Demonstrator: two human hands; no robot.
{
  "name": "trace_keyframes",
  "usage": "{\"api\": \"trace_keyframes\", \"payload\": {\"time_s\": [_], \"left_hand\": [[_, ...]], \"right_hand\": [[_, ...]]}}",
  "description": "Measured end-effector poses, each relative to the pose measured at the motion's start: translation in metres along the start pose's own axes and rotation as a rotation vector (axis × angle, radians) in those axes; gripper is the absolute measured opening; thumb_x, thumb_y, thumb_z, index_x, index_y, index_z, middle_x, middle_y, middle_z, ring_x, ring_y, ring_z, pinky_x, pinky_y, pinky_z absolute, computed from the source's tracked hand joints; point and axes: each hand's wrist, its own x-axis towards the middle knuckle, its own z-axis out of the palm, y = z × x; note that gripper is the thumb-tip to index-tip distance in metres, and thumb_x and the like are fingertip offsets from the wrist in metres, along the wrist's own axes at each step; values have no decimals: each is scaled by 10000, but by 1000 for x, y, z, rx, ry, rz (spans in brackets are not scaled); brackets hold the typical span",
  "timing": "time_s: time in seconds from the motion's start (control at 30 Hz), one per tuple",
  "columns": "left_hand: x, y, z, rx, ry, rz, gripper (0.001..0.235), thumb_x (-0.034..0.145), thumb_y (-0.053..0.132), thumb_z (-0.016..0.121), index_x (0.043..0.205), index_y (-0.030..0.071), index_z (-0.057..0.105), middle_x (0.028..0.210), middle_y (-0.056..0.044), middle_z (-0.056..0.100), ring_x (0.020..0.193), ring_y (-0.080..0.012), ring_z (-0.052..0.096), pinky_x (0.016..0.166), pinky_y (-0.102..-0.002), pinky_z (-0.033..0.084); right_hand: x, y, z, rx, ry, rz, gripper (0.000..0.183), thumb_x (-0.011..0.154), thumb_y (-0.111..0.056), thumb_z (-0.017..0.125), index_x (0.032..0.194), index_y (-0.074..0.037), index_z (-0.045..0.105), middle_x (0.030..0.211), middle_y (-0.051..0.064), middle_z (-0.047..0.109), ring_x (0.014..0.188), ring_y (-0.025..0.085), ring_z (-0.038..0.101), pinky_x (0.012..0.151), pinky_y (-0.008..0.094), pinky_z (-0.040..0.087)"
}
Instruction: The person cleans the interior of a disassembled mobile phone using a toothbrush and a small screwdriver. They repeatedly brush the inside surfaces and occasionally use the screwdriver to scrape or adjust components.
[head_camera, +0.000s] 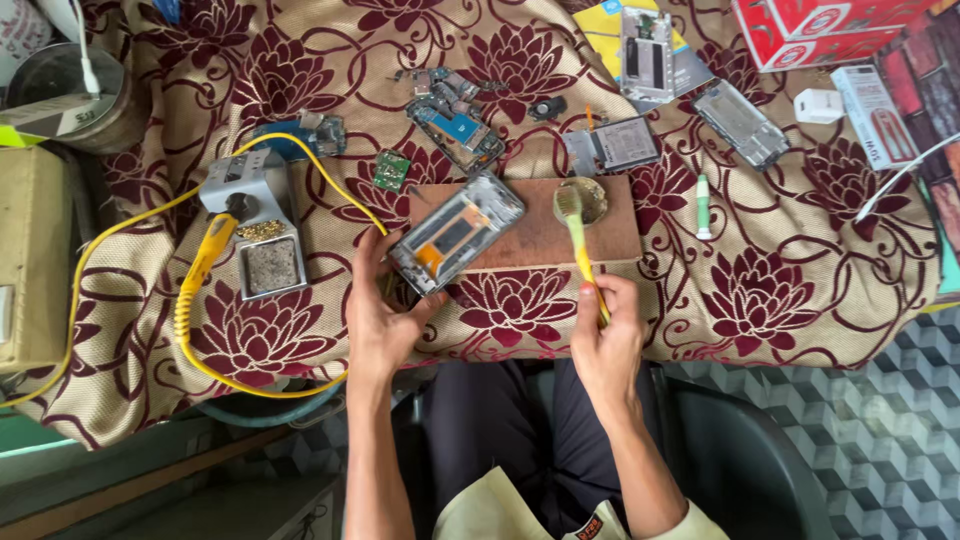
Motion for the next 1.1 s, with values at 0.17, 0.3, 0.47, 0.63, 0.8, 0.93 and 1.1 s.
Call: {"api": "trace_keyframes", "payload": {"time_s": [0.17, 0.3, 0.47, 0.63, 0.8, 0.93, 1.1], "left_hand": [[14, -8, -6, -61, -70, -94, 1137, 656, 19, 882, 1574, 27, 211, 1538, -179, 482, 1267, -288, 617, 896, -379, 605], [19, -13, -5, -232, -50, -149, 1199, 614, 77, 919, 1582, 31, 212, 1459, -150, 597, 1200, -271, 676, 928, -378, 607], [18, -19, -4, 14, -20, -16, 1167, 644, 159, 970, 1557, 11, 258, 1356, -133, 695, 1123, -263, 746, 946, -366, 587], [17, -14, -11, 154, -2, 97, 1129, 694, 182, 920, 1555, -28, 220, 1417, -148, 661, 1093, -325, 717, 868, -369, 589], [20, -7, -10, 153, -53, -5, 1136, 689, 239, 950, 1564, -10, 271, 1183, -97, 736, 949, -274, 745, 808, -376, 590], [20, -6, -9, 164, -12, 20, 1135, 615, 228, 963, 1515, -7, 313, 1089, -86, 732, 847, -261, 725, 752, -375, 582], [20, -6, -11, 213, -56, 2, 1218, 629, 214, 964, 1570, -41, 234, 1027, -112, 711, 849, -280, 715, 714, -376, 575]], "right_hand": [[-17, -14, 12, 84, -97, 60, 258, 1024, -85, 575, 1247, 28, 509, 859, 96, 692, 683, 110, 622, 614, 266, 503], [-11, -42, 25, -206, -184, -143, 330, 977, -33, 622, 1306, -15, 604, 889, 138, 740, 801, 223, 738, 684, 327, 569], [-5, -73, 46, -217, -339, -341, 417, 901, 39, 590, 1307, -28, 663, 896, 155, 715, 754, 276, 731, 671, 359, 571], [-11, -98, 54, -287, -458, -344, 293, 857, 6, 682, 1141, -27, 749, 777, 132, 685, 606, 259, 685, 568, 349, 541], [-14, -102, 52, -370, -345, -217, 352, 869, 58, 647, 1204, 5, 742, 719, 139, 642, 511, 209, 615, 487, 349, 475], [-10, -102, 56, -323, -449, -197, 327, 859, 47, 637, 1173, 19, 725, 780, 129, 691, 549, 144, 637, 480, 308, 487], [-1, -107, 56, -242, -606, -124, 384, 829, 37, 617, 1200, 22, 717, 753, 115, 707, 518, 128, 642, 473, 301, 502]]}}
